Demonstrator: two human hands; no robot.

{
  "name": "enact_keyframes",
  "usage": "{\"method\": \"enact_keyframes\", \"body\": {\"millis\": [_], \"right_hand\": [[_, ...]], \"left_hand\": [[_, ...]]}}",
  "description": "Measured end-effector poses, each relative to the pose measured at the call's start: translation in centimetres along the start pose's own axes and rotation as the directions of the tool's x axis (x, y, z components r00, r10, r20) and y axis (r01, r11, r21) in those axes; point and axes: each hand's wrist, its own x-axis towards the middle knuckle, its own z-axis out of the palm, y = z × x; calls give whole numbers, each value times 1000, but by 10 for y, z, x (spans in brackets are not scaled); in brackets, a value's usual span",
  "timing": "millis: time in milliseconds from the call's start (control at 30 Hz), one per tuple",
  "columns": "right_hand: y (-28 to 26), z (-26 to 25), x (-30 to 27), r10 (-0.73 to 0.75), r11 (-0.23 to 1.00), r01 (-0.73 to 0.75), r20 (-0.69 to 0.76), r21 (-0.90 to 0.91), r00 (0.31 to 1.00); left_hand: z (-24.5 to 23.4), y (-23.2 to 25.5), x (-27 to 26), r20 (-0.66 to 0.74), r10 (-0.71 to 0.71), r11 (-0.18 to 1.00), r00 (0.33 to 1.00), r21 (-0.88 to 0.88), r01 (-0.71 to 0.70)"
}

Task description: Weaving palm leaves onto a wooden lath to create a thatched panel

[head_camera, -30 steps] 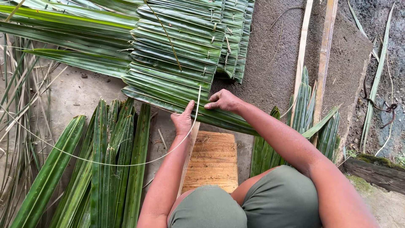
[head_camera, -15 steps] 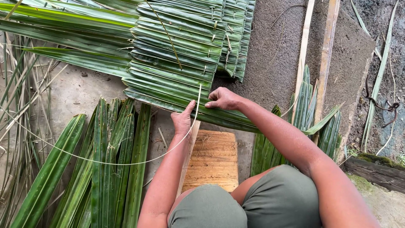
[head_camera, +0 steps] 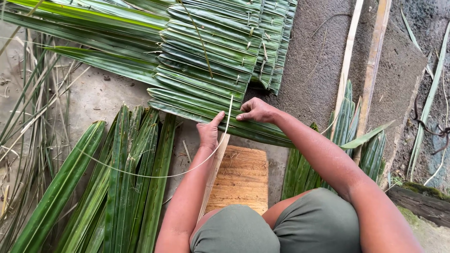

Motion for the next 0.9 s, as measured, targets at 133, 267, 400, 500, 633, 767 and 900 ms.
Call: {"method": "enact_keyframes", "body": {"millis": [133,267,400,500,633,767,900], "right_hand": [[0,0,-2,-5,999,5,-1,51,1000],[4,1,-1,-15,997,15,-1,70,1000],[9,2,3,-23,997,23,-5,73,1000],[11,5,5,-17,999,18,-20,47,1000],[5,9,-1,54,998,-55,-84,-10,995],[-57,2,-55,33,907,-163,-320,-388,947],[-83,31,-98,-114,947,-26,-412,-319,904]], "left_hand": [[2,3,-2,4,18,1000,1000,15,-18],[1,0,0,14,25,999,1000,27,-25],[1,0,-3,2,46,999,999,28,-46],[1,1,-3,-1,61,998,998,25,-61],[-3,0,0,2,77,996,997,53,-77],[-10,-14,5,6,75,995,997,59,-75],[-5,-8,2,15,78,995,997,59,-79]]}}
